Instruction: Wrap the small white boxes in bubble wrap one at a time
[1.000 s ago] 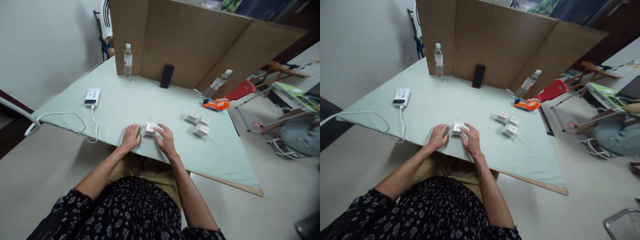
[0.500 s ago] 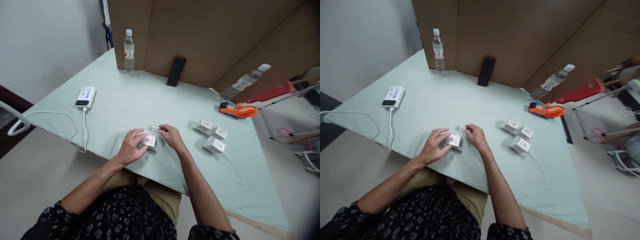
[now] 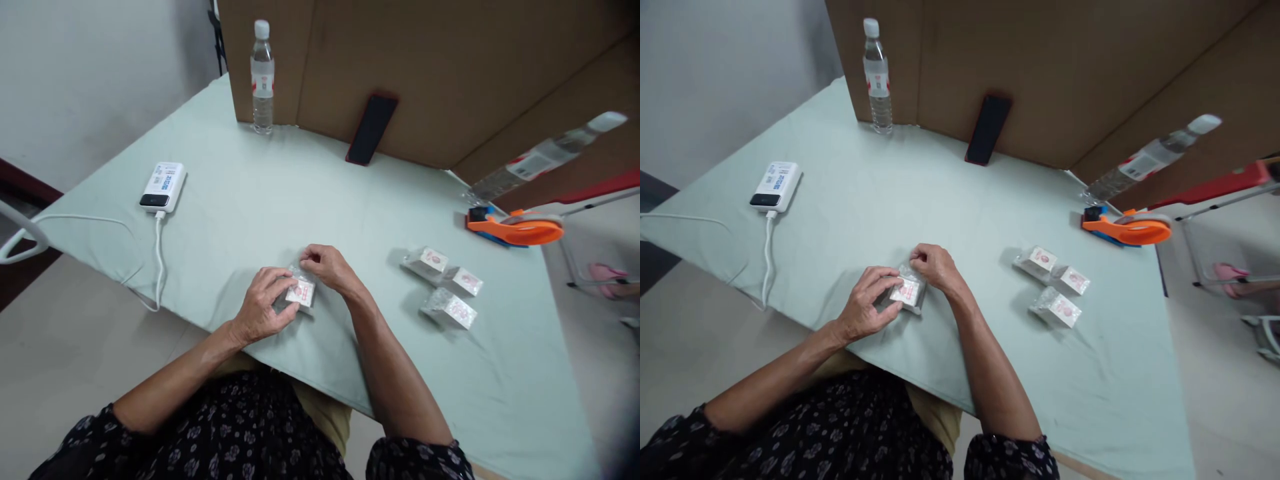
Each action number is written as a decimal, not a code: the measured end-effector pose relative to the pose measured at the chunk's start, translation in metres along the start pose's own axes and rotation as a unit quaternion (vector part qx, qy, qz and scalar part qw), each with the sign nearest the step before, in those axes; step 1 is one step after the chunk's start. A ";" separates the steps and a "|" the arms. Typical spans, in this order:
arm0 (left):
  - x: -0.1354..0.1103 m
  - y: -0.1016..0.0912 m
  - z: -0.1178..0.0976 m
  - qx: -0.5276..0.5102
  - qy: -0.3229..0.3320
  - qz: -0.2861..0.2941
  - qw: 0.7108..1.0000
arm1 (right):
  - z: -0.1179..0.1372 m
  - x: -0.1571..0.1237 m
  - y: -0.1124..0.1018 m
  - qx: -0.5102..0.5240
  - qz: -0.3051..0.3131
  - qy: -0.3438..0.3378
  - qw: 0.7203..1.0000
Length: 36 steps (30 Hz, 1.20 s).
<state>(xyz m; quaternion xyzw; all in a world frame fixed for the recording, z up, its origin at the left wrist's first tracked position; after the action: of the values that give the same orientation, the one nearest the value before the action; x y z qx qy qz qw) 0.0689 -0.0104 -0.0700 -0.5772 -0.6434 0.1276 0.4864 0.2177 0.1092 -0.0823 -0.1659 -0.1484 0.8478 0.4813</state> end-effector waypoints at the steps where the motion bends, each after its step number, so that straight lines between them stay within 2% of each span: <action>1: 0.000 0.001 0.000 0.000 -0.001 -0.005 1.000 | 0.001 0.000 -0.001 0.002 0.000 -0.007 1.000; 4: 0.000 0.002 0.001 0.000 -0.007 -0.010 1.000 | 0.007 -0.002 -0.004 0.025 0.008 -0.018 0.999; 8: 0.002 0.005 0.004 -0.011 -0.024 0.008 1.000 | 0.016 -0.014 -0.006 0.109 0.029 -0.004 0.994; 11: 0.004 0.006 0.006 -0.016 -0.038 0.020 0.999 | 0.026 -0.027 -0.006 0.123 0.034 -0.008 0.992; 16: 0.004 0.007 0.007 -0.012 -0.058 0.024 0.998 | 0.037 -0.048 -0.001 0.012 0.004 -0.058 0.998; 20: 0.003 0.010 0.008 -0.048 -0.064 0.019 0.997 | 0.039 -0.068 0.009 -0.110 -0.044 -0.132 0.984; 24: 0.002 0.016 0.015 -0.121 -0.084 0.074 0.986 | 0.031 -0.089 0.020 -0.183 -0.055 -0.180 0.965; 28: 0.000 0.020 0.021 -0.176 -0.084 0.120 0.973 | 0.020 -0.098 0.022 -0.202 -0.059 -0.199 0.957; 36: -0.001 0.020 0.020 -0.176 -0.084 0.107 0.975 | 0.023 -0.109 0.019 -0.155 -0.025 -0.212 0.965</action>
<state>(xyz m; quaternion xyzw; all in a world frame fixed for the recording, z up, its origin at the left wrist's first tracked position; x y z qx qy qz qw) 0.0658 0.0023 -0.0943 -0.7065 -0.6288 0.1117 0.3049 0.2460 0.0034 -0.0539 -0.0513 -0.3804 0.8182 0.4281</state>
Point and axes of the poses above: each hand's wrist, its own x-axis towards the middle knuckle, its own y-axis out of the palm, z = x × y, the point moved 3 cm from there along x, towards the middle knuckle, and after that the axes turned 13 degrees about x, right-handed, at the moved point
